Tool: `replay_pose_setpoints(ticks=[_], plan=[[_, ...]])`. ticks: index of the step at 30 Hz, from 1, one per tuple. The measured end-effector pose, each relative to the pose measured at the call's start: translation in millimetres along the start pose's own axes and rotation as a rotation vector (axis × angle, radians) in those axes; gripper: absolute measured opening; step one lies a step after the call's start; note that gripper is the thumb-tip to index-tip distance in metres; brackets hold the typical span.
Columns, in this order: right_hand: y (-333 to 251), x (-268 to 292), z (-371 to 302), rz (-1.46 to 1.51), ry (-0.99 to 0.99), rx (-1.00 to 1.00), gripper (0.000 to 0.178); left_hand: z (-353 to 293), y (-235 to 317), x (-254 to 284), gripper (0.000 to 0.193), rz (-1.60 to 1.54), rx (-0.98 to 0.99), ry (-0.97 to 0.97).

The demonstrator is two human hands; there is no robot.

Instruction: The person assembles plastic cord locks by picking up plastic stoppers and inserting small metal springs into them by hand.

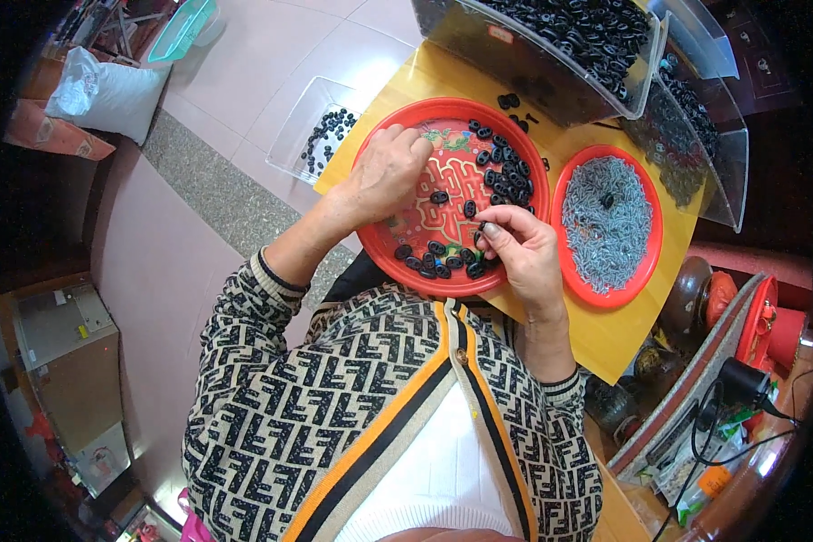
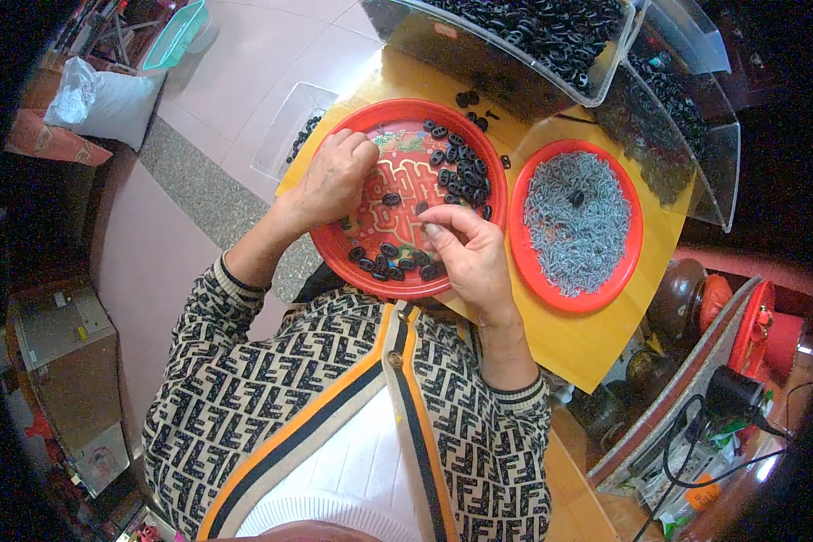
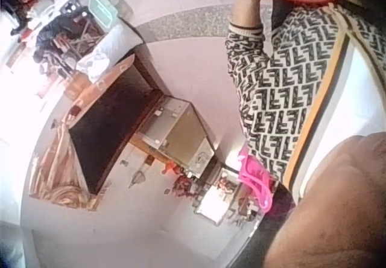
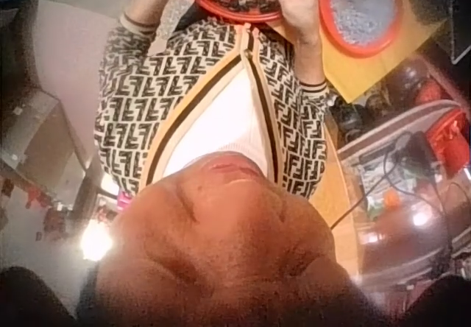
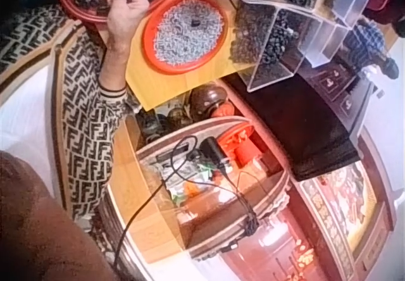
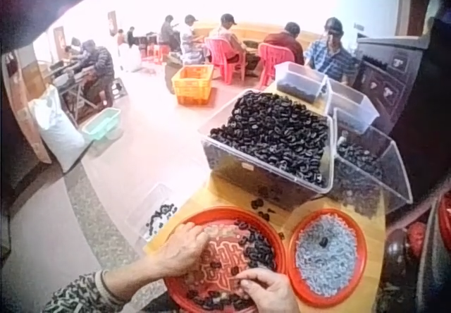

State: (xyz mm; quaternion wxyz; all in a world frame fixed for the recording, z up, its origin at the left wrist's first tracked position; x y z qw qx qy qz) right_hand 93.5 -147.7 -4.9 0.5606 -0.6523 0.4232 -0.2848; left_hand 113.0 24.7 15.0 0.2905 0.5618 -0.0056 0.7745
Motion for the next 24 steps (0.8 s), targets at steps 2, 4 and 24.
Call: replay_pose_setpoints(ticks=[2, 4, 24], plan=[[-1, 1, 1, 0.021, 0.02, -0.001, 0.013, -1, 1, 7, 0.012, -0.139, 0.035, 0.038], [-5, -1, 2, 0.017, 0.067, -0.01, 0.013, -2, 0, 12, 0.013, -0.277, 0.074, 0.079], [5, -6, 8, -0.13, 0.1, 0.043, 0.009, -15, -23, -5, 0.006, -0.693, 0.448, 0.088]])
Point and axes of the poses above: each hand's wrist, its own z-axis towards the middle knuckle, its own x-axis out of the back of the hand, y = z × x, the point moved 6 cm from there along z, towards the middle knuckle, and after that the axes turned 4 degrees about -z, right-handed, at the moved point
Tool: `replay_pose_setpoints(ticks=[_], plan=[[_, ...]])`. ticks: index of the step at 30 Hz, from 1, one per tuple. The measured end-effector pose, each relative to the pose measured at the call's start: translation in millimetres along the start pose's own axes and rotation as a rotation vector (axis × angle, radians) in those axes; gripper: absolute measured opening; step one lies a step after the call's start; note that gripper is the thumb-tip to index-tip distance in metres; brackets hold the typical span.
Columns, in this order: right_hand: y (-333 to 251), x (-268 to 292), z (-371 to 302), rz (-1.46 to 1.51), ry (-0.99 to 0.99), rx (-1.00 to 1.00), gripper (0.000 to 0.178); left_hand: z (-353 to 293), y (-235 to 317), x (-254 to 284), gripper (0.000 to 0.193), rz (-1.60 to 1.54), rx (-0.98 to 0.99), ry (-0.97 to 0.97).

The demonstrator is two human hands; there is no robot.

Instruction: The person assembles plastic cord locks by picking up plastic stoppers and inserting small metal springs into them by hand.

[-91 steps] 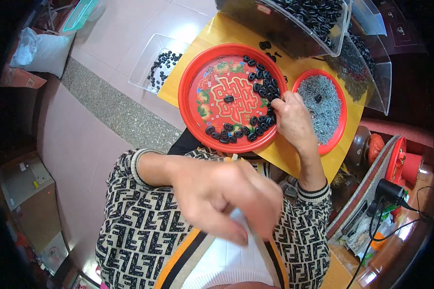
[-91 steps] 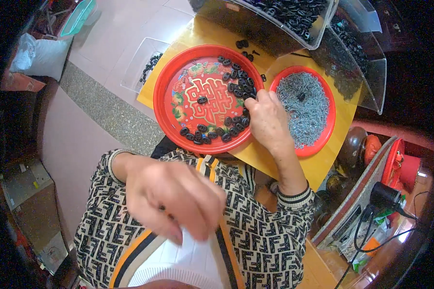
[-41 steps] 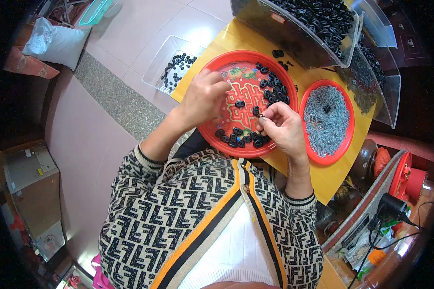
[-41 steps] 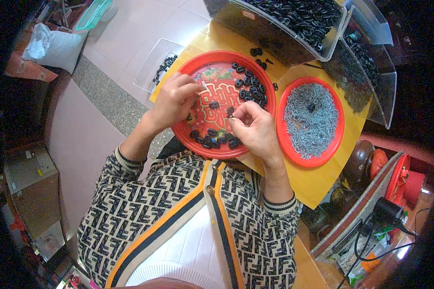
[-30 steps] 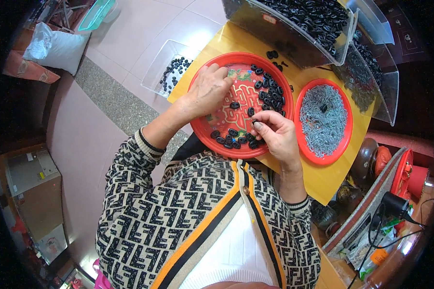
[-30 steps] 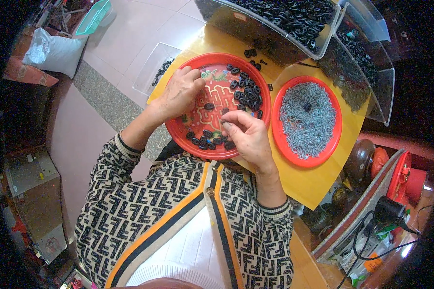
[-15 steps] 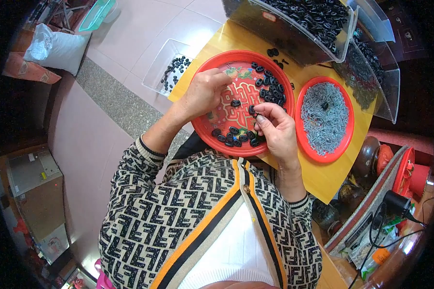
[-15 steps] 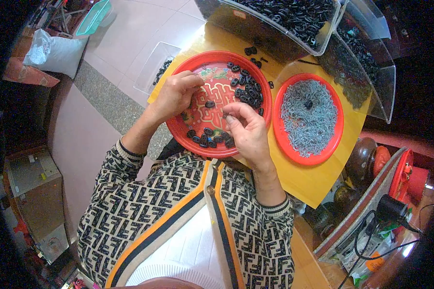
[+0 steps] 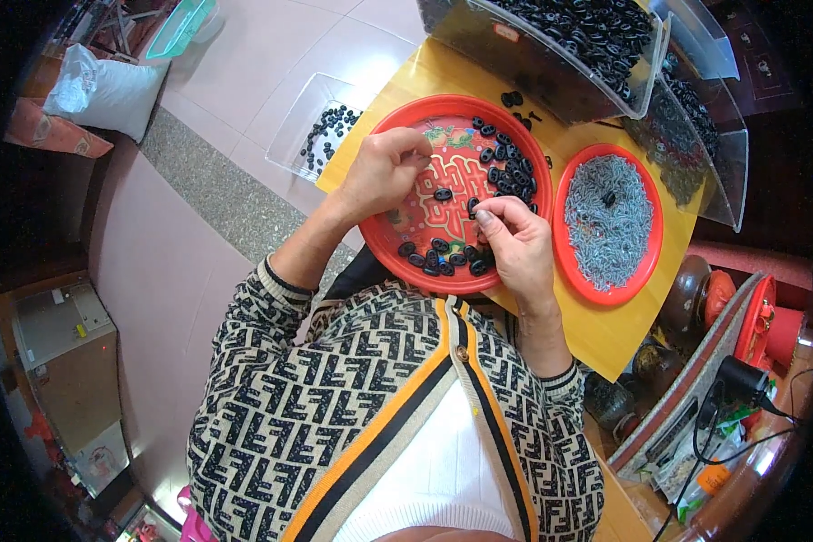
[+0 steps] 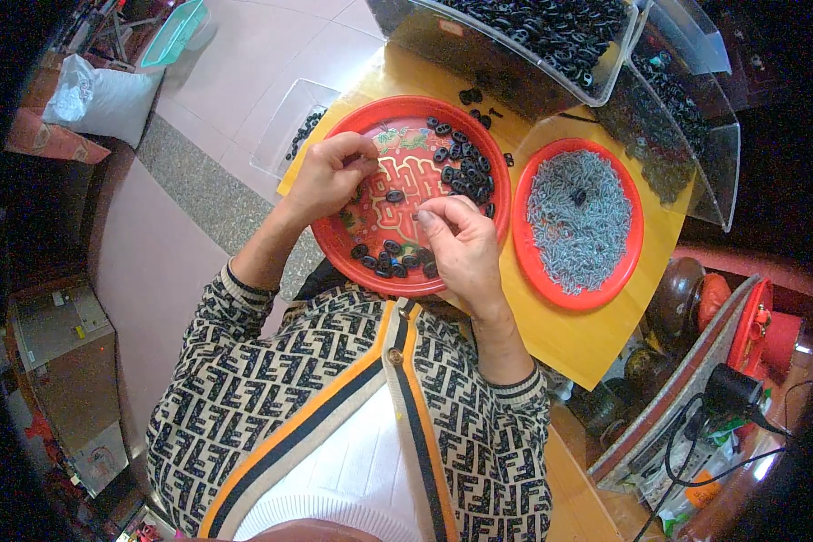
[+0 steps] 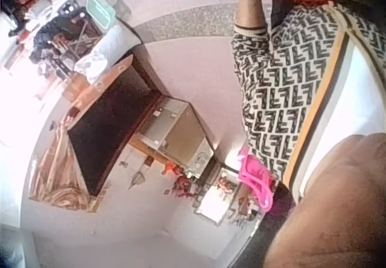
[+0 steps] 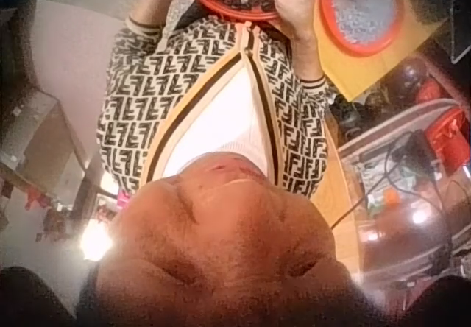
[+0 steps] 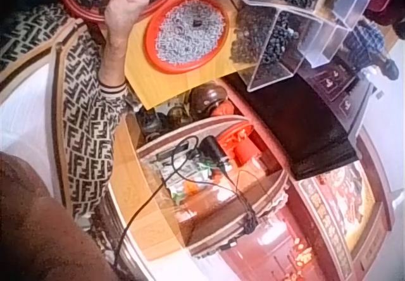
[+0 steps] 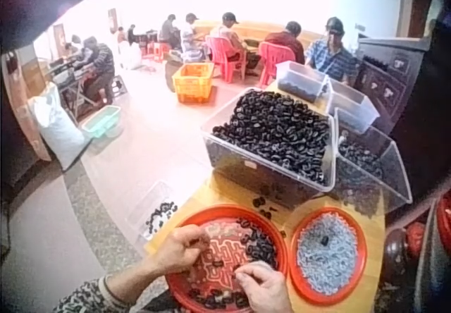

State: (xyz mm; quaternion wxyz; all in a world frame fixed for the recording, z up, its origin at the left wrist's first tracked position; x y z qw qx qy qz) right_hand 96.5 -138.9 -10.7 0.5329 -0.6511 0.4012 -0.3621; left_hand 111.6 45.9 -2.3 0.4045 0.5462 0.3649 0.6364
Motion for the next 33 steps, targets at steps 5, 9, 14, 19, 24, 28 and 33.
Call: replay_pose_setpoints(ticks=[5, 9, 14, 19, 24, 28, 33], plan=[[-7, -4, -2, 0.053, 0.017, -0.057, 0.009, -1, -5, -1, 0.005, -0.194, 0.136, -0.025], [-21, -8, 3, 0.069, 0.015, -0.04, 0.01, -9, 7, -1, 0.007, -0.686, 0.286, -0.078], [-34, -22, 12, 0.152, -0.036, -0.067, 0.011, -18, 15, -7, 0.005, -0.87, 0.169, -0.044], [-35, -35, 16, 0.212, -0.155, -0.049, 0.013, -25, 23, -9, 0.002, -0.92, 0.155, -0.028], [-34, -37, 19, 0.208, -0.158, -0.021, 0.012, -25, 22, -5, 0.002, -0.723, 0.077, 0.005], [-25, -38, 22, 0.339, -0.196, -0.136, 0.009, -25, 24, -1, 0.002, -0.651, 0.049, 0.039], [-20, -40, 28, 0.412, -0.211, -0.175, 0.005, -25, 20, -1, 0.001, -0.647, 0.042, 0.019]])
Point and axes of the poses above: each hand's wrist, its own z-axis towards the middle knuckle, its own x-axis out of the back of the hand, y = z × x, the point moved 6 cm from there along z, towards the middle knuckle, and after that the axes turned 4 degrees about -z, right-handed, at the moved point
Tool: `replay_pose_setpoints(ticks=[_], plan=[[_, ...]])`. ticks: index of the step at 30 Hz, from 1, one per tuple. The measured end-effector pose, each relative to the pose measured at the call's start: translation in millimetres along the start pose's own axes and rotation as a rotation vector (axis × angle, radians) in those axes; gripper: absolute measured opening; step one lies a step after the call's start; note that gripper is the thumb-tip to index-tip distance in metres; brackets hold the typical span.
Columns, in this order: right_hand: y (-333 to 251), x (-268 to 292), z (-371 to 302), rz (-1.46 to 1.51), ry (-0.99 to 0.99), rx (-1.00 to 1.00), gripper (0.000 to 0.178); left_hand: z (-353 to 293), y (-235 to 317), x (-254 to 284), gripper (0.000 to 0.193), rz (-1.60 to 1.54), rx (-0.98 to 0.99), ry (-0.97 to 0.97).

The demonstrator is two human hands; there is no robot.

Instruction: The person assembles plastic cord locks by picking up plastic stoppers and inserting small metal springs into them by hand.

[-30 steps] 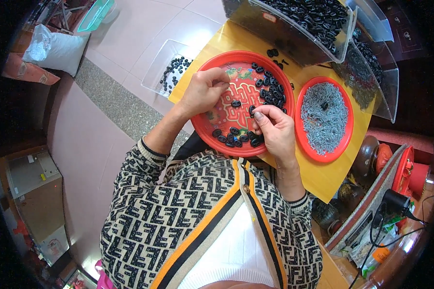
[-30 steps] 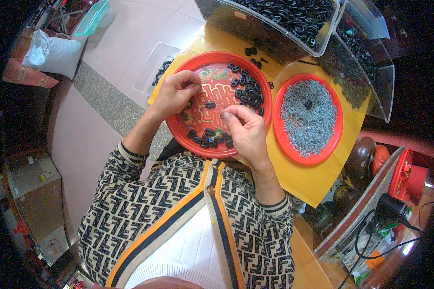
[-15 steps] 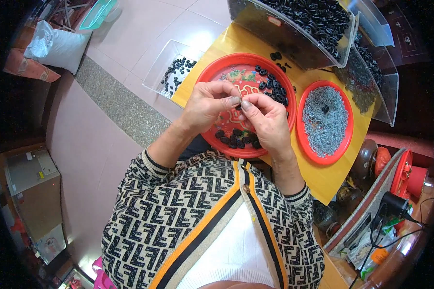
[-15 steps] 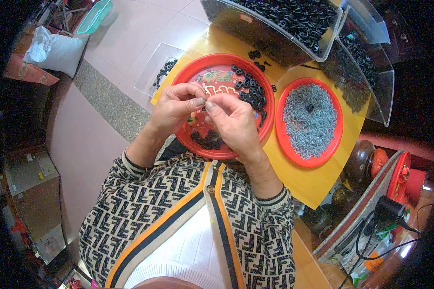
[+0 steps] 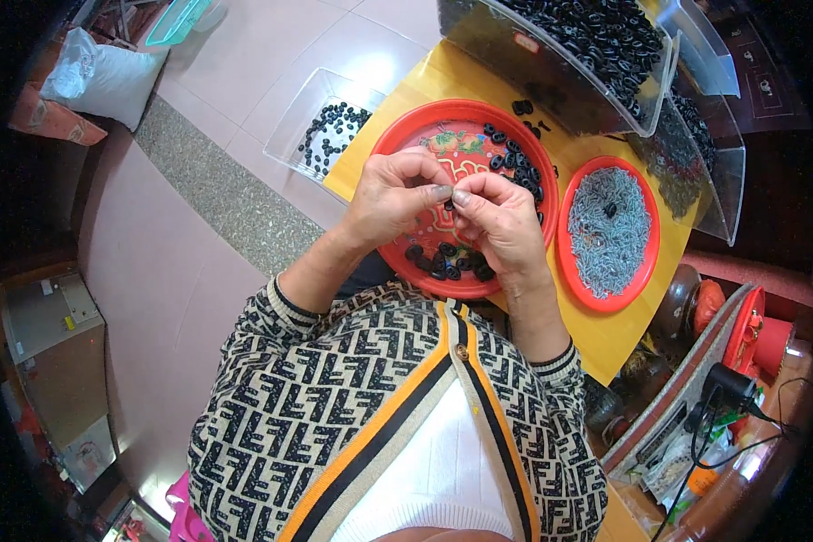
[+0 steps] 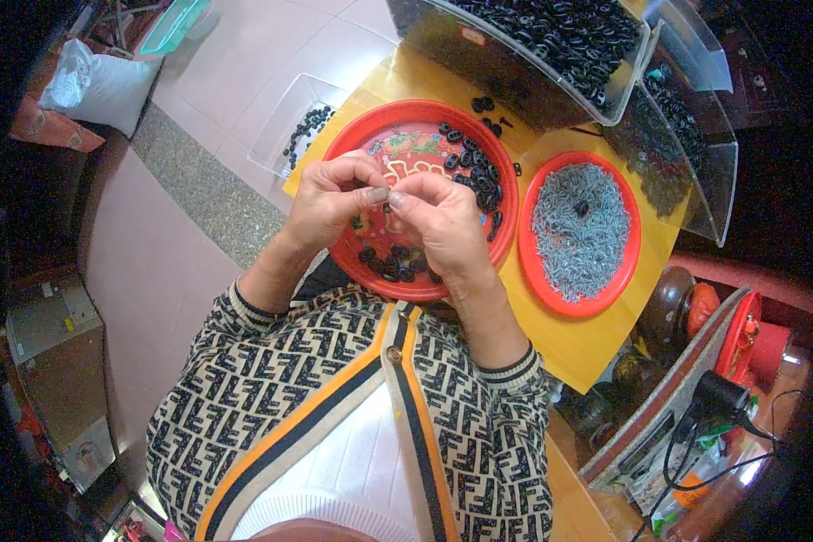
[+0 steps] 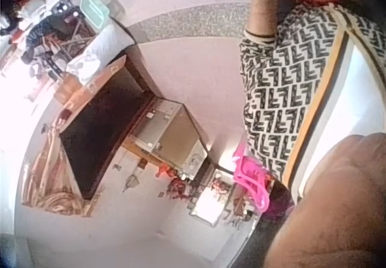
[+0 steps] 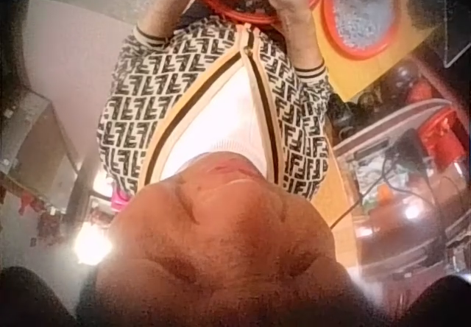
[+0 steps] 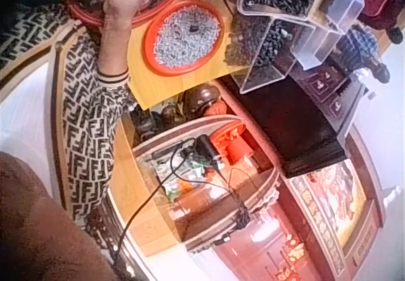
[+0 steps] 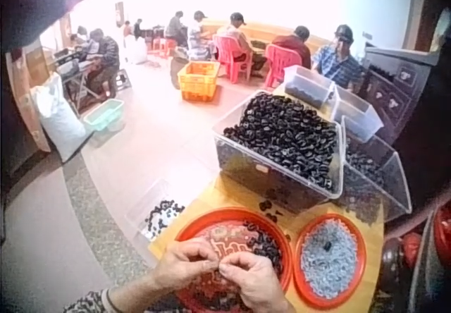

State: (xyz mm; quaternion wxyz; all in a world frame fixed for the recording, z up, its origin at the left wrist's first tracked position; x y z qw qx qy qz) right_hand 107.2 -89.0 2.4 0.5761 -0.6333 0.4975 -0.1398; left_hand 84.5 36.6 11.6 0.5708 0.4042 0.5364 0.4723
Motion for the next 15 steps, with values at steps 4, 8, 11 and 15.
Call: replay_pose_setpoints(ticks=[4, 8, 11, 15], plan=[[-1, 3, 2, -0.102, 0.037, 0.055, 0.003, -2, -7, -1, 0.002, -0.084, 0.155, 0.005], [-13, -4, 1, -0.283, 0.111, 0.228, 0.003, -5, -26, 0, 0.004, -0.219, 0.318, 0.0], [-13, 3, 9, -0.267, 0.158, 0.206, 0.005, -5, -35, 3, 0.004, -0.231, 0.337, 0.012], [-13, 24, 29, -0.647, 0.31, 0.285, 0.006, -7, -32, 5, 0.003, -0.301, 0.421, 0.084]])
Point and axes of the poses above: each hand's wrist, its own z-axis towards the middle knuckle, its own x-axis out of the back of the hand, y = z × x, the point moved 6 cm from there along z, towards the middle knuckle, and after that the axes turned 4 degrees about -z, right-handed, at the moved point
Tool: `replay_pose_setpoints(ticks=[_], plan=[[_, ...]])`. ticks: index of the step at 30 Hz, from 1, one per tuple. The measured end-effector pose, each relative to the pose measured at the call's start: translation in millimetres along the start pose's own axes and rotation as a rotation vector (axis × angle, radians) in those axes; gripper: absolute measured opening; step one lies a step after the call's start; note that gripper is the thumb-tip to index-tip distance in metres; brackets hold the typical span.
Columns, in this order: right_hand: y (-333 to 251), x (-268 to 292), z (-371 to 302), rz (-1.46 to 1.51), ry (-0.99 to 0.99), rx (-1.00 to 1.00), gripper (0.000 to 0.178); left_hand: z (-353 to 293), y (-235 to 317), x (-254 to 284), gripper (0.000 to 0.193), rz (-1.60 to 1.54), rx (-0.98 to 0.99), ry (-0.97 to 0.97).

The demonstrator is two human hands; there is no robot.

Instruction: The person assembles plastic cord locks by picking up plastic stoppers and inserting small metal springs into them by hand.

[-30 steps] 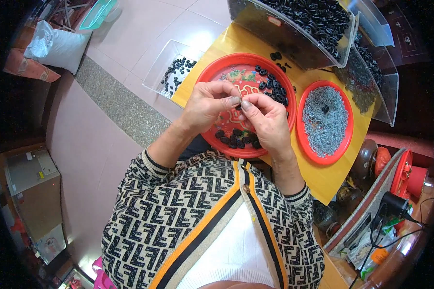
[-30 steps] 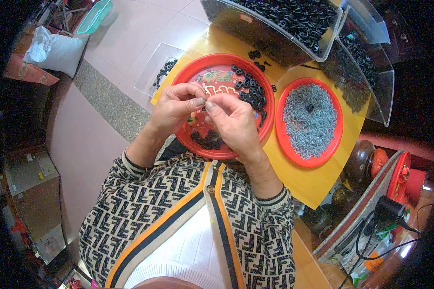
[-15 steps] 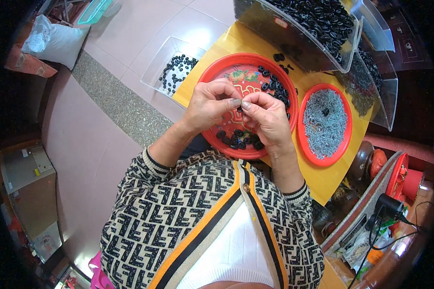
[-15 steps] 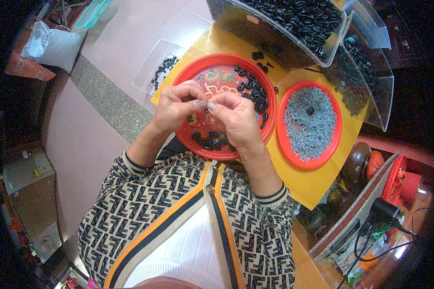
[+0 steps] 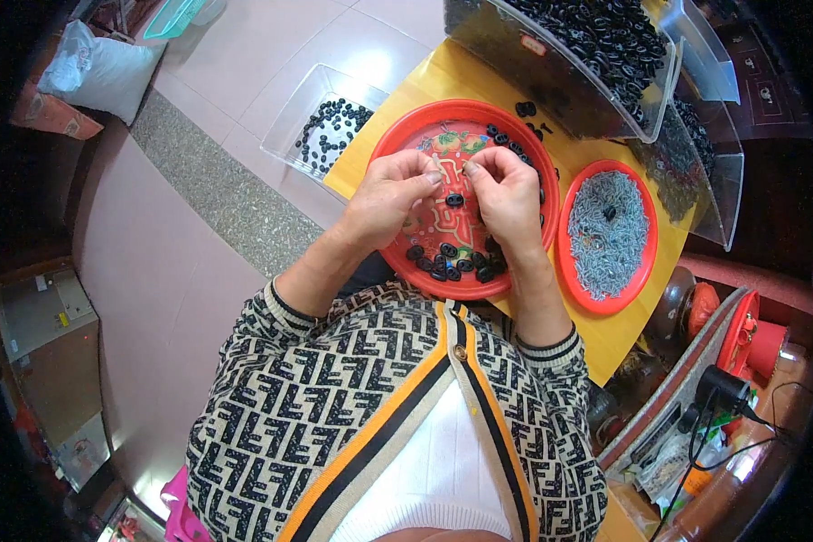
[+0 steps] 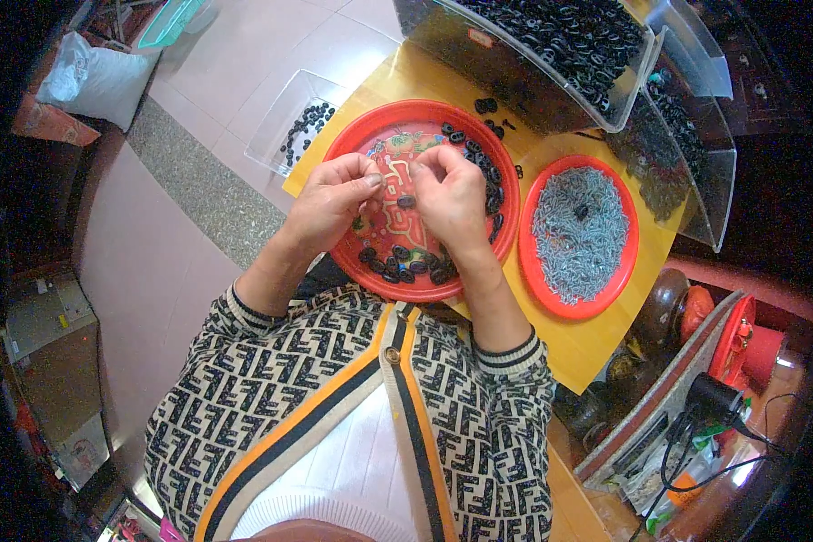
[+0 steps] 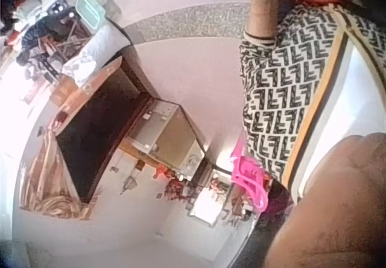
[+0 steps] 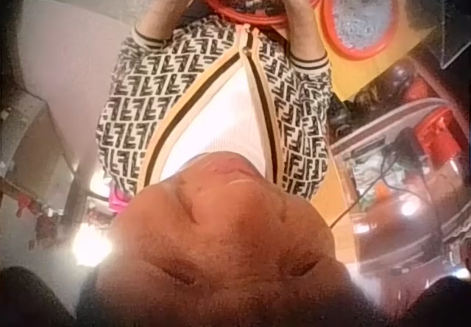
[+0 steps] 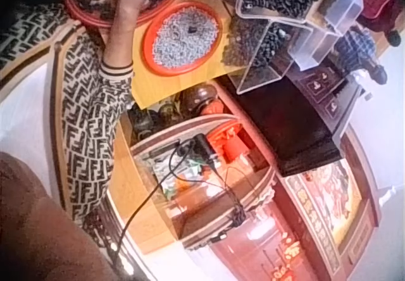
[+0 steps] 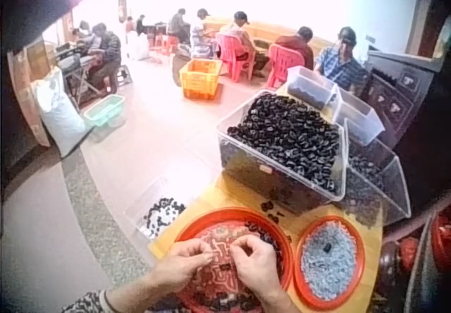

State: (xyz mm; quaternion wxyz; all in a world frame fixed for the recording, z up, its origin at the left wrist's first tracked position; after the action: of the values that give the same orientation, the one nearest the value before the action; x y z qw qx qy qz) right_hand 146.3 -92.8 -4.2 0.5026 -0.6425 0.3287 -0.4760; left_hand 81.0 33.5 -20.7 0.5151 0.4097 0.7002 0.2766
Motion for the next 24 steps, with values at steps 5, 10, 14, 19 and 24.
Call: replay_pose_setpoints(ticks=[5, 10, 14, 19, 24], plan=[[-5, -2, -5, 0.151, -0.059, -0.157, 0.009, -1, -4, 5, 0.003, -0.07, -0.035, -0.001], [12, -1, -24, 0.597, -0.254, -0.32, 0.008, -7, 2, -8, 0.004, -0.202, -0.096, 0.073], [6, 1, -38, 0.747, -0.291, -0.34, 0.007, -7, -4, -14, 0.006, -0.227, -0.102, -0.036], [-7, 5, -50, 0.639, -0.216, -0.308, 0.007, -6, -13, -22, 0.007, -0.226, -0.055, -0.133], [-16, 5, -57, 0.495, -0.137, -0.219, 0.006, -12, -18, -33, 0.007, -0.336, 0.017, -0.124]])
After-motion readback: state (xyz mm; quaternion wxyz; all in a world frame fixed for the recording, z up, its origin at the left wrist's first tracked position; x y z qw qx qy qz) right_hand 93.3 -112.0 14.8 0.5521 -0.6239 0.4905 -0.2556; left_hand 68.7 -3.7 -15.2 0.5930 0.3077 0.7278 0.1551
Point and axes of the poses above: each hand's wrist, its own z-axis towards the middle knuckle, its own x-axis out of the back of the hand, y = z × x, the point moved 6 cm from there along z, towards the middle knuckle, and after that the axes turned 4 degrees about -z, right-handed, at the moved point
